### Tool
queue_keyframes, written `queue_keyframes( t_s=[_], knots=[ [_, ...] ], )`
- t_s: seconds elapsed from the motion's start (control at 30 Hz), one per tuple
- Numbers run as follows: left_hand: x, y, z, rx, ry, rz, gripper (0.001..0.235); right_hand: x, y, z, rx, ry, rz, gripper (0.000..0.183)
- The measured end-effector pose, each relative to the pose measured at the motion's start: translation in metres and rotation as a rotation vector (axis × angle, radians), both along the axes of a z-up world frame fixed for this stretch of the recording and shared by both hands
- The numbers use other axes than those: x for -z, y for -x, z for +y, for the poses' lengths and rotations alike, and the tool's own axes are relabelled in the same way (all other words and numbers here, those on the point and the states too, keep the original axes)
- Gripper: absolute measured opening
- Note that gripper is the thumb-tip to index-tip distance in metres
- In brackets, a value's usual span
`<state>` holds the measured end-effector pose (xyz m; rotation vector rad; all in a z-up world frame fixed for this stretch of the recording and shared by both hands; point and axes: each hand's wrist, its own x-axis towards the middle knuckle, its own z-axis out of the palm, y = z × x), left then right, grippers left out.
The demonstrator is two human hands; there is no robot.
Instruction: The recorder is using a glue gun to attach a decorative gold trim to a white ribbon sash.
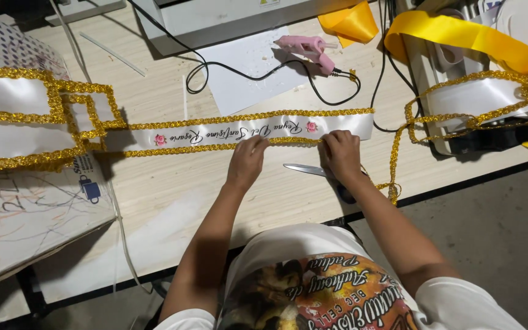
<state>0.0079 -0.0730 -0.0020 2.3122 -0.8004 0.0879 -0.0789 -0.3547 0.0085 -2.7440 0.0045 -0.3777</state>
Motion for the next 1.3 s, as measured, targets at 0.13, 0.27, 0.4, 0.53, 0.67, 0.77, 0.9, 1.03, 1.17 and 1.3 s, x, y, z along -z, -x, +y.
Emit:
queue_keyframes(
  t_s=[0.13, 0.27, 0.4, 0.53, 0.67, 0.77, 0.9, 1.03, 1.17, 1.3],
  knots=[
    [-0.022, -0.005, 0.005, -0.003, -0.027, -0.141, 0.027, -0.014, -0.009, 0.008, 0.014, -0.097, -0.053, 0.022],
    [-0.018, -0.006, 0.007, -0.059, -0.127, -0.117, 0.021, -0.017, -0.018, 0.002, 0.085, -0.234, -0.070, 0.022],
    [-0.003, -0.010, 0.005, -0.109, -0.166, -0.087, 0.008, -0.021, -0.024, -0.006, 0.165, -0.398, 0.090, 0.023],
    [-0.036, -0.001, -0.014, -0.169, 0.062, -0.028, 0.019, -0.025, -0.025, -0.001, 0.179, -0.509, 0.243, 0.027],
    [-0.041, 0.012, -0.052, -0.261, 0.179, 0.938, 0.031, -0.029, -0.020, 0.028, 0.030, -0.520, 0.332, 0.028],
    [-0.028, 0.005, -0.069, -0.304, 0.482, 1.445, 0.044, -0.031, -0.015, 0.054, -0.111, -0.482, 0.367, 0.027],
    [-0.024, -0.007, -0.066, -0.434, 0.860, 1.751, 0.022, -0.021, -0.011, 0.071, -0.264, -0.305, 0.247, 0.029],
    [-0.015, -0.018, -0.056, -0.500, 0.870, 1.671, 0.011, -0.035, -0.009, 0.063, -0.270, -0.319, 0.184, 0.030],
    [0.022, -0.031, -0.039, -0.617, 1.045, 1.559, 0.005, -0.036, -0.002, 0.022, -0.166, -0.299, 0.286, 0.033],
    [0.053, -0.039, -0.019, -0.598, 1.050, 1.322, 0.010, -0.037, 0.021, -0.048, -0.033, -0.165, 0.338, 0.023]
  ],
)
